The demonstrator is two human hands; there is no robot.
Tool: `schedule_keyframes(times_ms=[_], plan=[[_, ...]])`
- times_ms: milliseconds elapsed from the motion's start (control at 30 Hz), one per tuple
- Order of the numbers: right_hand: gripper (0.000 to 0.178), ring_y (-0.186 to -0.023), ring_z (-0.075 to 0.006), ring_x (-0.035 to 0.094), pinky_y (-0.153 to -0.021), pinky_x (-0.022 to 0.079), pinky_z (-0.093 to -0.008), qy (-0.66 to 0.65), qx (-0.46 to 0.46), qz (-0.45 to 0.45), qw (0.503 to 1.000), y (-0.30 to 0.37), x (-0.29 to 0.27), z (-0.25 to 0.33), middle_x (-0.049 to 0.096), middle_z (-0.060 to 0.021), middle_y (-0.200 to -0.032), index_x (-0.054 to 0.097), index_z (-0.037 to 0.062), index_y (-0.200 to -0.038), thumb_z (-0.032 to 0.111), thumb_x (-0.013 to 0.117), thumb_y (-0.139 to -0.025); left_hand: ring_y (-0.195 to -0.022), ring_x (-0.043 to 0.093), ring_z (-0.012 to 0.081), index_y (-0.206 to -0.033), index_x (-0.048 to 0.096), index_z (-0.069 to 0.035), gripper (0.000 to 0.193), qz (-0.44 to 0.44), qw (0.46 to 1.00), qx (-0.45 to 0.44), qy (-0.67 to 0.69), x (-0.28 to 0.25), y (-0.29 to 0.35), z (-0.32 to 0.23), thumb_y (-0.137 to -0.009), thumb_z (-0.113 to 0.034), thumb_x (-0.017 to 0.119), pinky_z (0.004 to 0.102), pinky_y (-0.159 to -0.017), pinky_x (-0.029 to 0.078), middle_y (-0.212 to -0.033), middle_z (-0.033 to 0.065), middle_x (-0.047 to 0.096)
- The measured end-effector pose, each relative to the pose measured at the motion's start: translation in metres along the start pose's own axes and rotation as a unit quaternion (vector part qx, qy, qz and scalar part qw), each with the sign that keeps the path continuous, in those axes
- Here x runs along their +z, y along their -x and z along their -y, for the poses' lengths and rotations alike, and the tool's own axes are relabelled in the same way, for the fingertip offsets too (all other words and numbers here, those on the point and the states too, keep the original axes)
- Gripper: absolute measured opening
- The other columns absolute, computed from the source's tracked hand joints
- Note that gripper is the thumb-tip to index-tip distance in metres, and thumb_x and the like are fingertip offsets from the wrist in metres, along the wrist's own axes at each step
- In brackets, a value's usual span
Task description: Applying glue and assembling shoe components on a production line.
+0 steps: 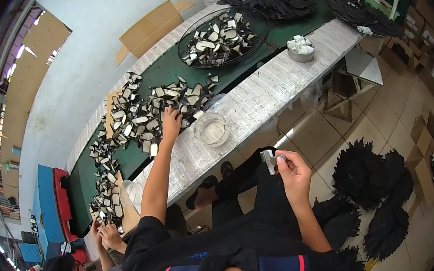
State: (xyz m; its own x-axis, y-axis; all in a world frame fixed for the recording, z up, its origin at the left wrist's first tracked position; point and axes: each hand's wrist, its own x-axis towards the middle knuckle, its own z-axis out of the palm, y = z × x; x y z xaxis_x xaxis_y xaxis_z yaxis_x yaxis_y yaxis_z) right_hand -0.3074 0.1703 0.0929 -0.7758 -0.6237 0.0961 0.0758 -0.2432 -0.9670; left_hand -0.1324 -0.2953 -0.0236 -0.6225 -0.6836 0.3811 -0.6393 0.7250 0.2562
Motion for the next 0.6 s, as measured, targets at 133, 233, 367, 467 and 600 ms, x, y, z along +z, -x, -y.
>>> schedule_keyframes(times_ms=[133, 233, 367, 467, 600], plan=[[0.018, -0.084, -0.0107, 0.06, -0.072, 0.049, -0.0247, 0.001, -0.007, 0.019, 1.0, 0.003, 0.007, 0.001, 0.064, -0.0066, -0.104, 0.064, -0.0043, -0.11, 0.008, 0.059, -0.098, -0.105, 0.064, 0.0392, -0.097, 0.072, -0.004, 0.017, -0.101, 0.993, 0.067, 0.009, -0.021, 0.003, -0.007, -0.09, -0.018, 0.064, 0.0401, -0.088, 0.051, -0.109, 0.0202, 0.069], [0.018, -0.083, -0.0105, 0.06, -0.072, 0.049, -0.0245, 0.027, -0.012, 0.01, 1.0, 0.007, 0.007, -0.003, 0.064, -0.0066, -0.104, 0.064, -0.0044, -0.11, 0.008, 0.058, -0.098, -0.087, 0.067, 0.0359, -0.098, 0.072, -0.003, 0.018, -0.03, 0.985, -0.148, 0.09, -0.039, 0.003, -0.02, -0.092, -0.018, 0.063, 0.0373, -0.076, 0.052, -0.092, 0.0152, 0.072], [0.019, -0.081, -0.0096, 0.06, -0.072, 0.049, -0.024, -0.006, 0.004, 0.024, 1.0, 0.007, 0.014, -0.005, 0.065, -0.0055, -0.099, 0.064, -0.0038, -0.11, 0.009, 0.059, -0.098, -0.075, 0.068, 0.0222, -0.101, 0.073, -0.002, 0.018, -0.134, 0.971, -0.132, 0.148, -0.054, 0.011, 0.013, -0.093, -0.014, 0.064, 0.0322, -0.07, 0.051, -0.087, 0.0137, 0.073], [0.019, -0.081, -0.0091, 0.06, -0.071, 0.049, -0.0237, 0.001, 0.008, 0.037, 0.999, 0.008, 0.017, -0.005, 0.065, -0.0049, -0.097, 0.065, -0.0034, -0.111, 0.01, 0.059, -0.098, -0.08, 0.064, 0.0128, -0.121, 0.064, -0.001, 0.028, -0.189, 0.842, -0.193, 0.466, -0.063, 0.025, 0.024, -0.095, -0.013, 0.063, 0.0275, -0.071, 0.05, -0.092, 0.0033, 0.069], [0.02, -0.078, -0.0094, 0.059, -0.069, 0.049, -0.0238, -0.009, 0.016, 0.03, 0.999, 0.008, 0.017, -0.014, 0.065, -0.0059, -0.099, 0.065, -0.0048, -0.111, 0.009, 0.062, -0.097, -0.082, 0.063, 0.0111, -0.129, 0.055, -0.001, 0.036, -0.256, 0.747, -0.232, 0.568, -0.082, 0.062, -0.005, -0.096, -0.014, 0.063, 0.0245, -0.074, 0.05, -0.088, 0.0037, 0.067]])
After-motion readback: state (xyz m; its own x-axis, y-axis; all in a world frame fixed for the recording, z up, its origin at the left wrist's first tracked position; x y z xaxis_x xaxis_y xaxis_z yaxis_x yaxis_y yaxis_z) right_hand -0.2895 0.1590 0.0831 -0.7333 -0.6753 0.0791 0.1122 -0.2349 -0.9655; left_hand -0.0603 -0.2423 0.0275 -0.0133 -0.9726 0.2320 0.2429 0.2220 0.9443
